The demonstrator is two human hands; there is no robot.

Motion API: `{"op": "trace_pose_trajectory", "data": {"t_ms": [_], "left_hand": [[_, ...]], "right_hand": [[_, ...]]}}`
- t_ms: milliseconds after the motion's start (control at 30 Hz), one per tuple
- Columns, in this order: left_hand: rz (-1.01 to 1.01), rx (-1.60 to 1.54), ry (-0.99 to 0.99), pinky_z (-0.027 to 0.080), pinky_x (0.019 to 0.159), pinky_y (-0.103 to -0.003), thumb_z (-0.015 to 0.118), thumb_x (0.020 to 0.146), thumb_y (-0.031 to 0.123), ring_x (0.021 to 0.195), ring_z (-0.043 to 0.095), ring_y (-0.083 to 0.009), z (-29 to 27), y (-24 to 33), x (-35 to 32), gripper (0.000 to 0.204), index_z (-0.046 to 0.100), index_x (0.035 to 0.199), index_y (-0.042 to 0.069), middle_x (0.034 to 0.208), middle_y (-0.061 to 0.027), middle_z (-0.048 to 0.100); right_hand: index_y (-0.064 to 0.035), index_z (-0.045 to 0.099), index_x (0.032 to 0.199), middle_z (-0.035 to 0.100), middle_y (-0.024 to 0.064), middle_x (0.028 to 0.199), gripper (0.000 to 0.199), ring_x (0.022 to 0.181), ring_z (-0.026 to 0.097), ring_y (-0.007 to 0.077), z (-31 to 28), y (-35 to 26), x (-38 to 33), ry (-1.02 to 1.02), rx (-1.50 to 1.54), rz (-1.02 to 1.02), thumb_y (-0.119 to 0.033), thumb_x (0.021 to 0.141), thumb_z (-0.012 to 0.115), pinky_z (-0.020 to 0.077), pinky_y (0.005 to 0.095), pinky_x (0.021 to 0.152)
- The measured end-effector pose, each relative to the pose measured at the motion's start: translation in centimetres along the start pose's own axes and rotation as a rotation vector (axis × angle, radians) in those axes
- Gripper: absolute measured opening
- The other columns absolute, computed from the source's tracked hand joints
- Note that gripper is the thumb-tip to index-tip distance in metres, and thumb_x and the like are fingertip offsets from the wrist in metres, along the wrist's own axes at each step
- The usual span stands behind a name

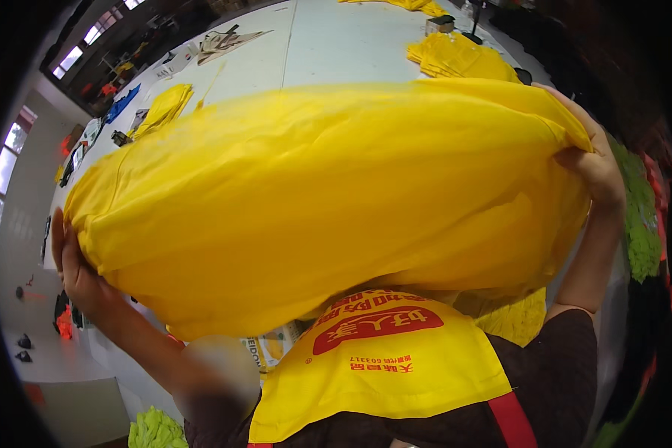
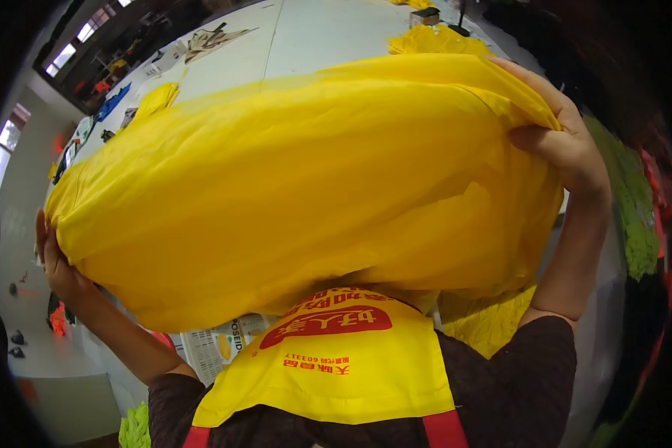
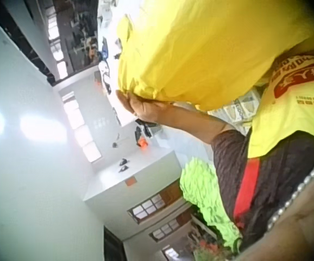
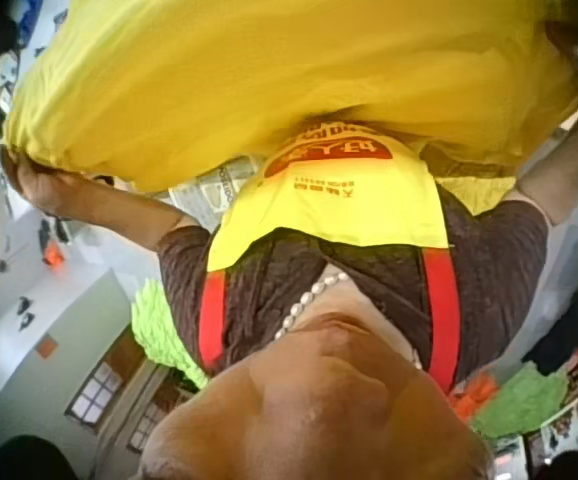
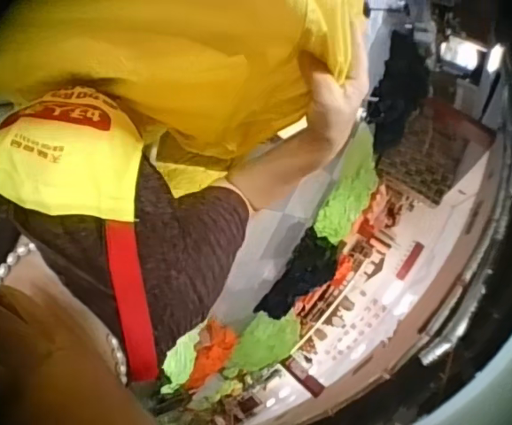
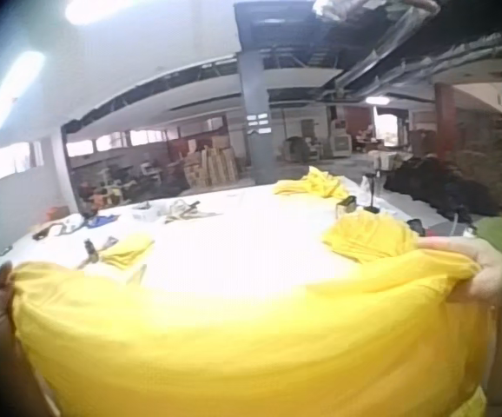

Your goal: The person folds a yellow raincoat on a white table. They smooth the fabric, fold the sleeves and body, and place the folded coat into a white plastic basket.

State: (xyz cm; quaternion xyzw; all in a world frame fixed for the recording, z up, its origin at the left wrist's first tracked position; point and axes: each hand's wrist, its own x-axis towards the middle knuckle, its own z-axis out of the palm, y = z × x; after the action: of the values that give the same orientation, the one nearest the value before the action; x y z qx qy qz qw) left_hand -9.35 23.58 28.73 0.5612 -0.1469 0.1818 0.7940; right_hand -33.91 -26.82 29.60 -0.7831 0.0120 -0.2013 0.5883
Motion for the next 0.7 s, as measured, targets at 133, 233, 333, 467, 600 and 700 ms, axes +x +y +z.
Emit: {"op": "trace_pose_trajectory", "data": {"t_ms": [133,233,333,467,600,700], "left_hand": [[0.045,0.170,-0.079,0.046,0.092,-0.032,0.041,0.090,0.001,0.102,0.058,-0.0210,0.7,-10.5,5.3,0.031,0.055,0.117,-0.001,0.115,-0.0134,0.058],[0.063,0.471,-0.088,0.044,0.093,-0.028,0.046,0.090,0.001,0.101,0.058,-0.0170,2.8,-21.5,6.0,0.025,0.061,0.110,-0.003,0.109,-0.0113,0.062],[-0.171,0.561,-0.254,0.043,0.091,-0.025,0.049,0.089,0.003,0.100,0.058,-0.0155,1.8,-31.1,5.1,0.024,0.063,0.108,-0.002,0.107,-0.0095,0.064],[-0.295,0.548,-0.226,0.044,0.087,-0.024,0.051,0.087,0.004,0.097,0.058,-0.0139,5.6,-34.4,1.3,0.023,0.064,0.105,-0.003,0.105,-0.0082,0.064],[-0.267,0.563,-0.194,0.044,0.087,-0.024,0.049,0.086,0.002,0.095,0.058,-0.0140,6.1,-34.6,1.5,0.025,0.064,0.106,-0.002,0.102,-0.0083,0.064],[-0.493,0.413,-0.230,0.045,0.085,-0.024,0.052,0.083,0.003,0.094,0.059,-0.0145,4.7,-33.3,1.1,0.032,0.059,0.115,0.001,0.098,-0.0077,0.064]], "right_hand": [[-0.0077,0.047,0.130,0.055,0.0179,0.123,0.061,0.115,0.051,0.0283,-0.6,7.0,7.2,0.086,-0.801,-0.148,0.000,0.071,0.060,0.0379,0.0309,0.097],[-0.0088,0.036,0.135,0.059,0.0202,0.111,0.074,0.103,0.056,0.0360,0.8,16.7,11.7,-0.085,-1.122,0.110,-0.015,0.069,0.068,0.0467,0.0378,0.084],[-0.0102,0.029,0.139,0.048,0.0184,0.124,0.082,0.116,0.044,0.0346,4.1,22.7,12.7,-0.180,-1.360,0.215,-0.023,0.069,0.071,0.0411,0.0430,0.090],[-0.0088,0.031,0.138,0.036,0.0193,0.136,0.082,0.127,0.032,0.0366,10.3,28.0,10.6,-0.215,-1.103,-0.202,-0.030,0.070,0.072,0.0283,0.0500,0.101],[-0.0096,0.043,0.132,0.029,0.0170,0.142,0.071,0.133,0.022,0.0340,16.3,35.8,0.8,-0.586,-1.125,-0.153,-0.045,0.075,0.065,0.0254,0.0608,0.098],[-0.0052,0.056,0.117,0.050,0.0203,0.121,0.047,0.118,0.044,0.0323,16.6,29.3,4.0,-0.855,-1.008,0.127,-0.034,0.081,0.061,0.0364,0.0482,0.095]]}}
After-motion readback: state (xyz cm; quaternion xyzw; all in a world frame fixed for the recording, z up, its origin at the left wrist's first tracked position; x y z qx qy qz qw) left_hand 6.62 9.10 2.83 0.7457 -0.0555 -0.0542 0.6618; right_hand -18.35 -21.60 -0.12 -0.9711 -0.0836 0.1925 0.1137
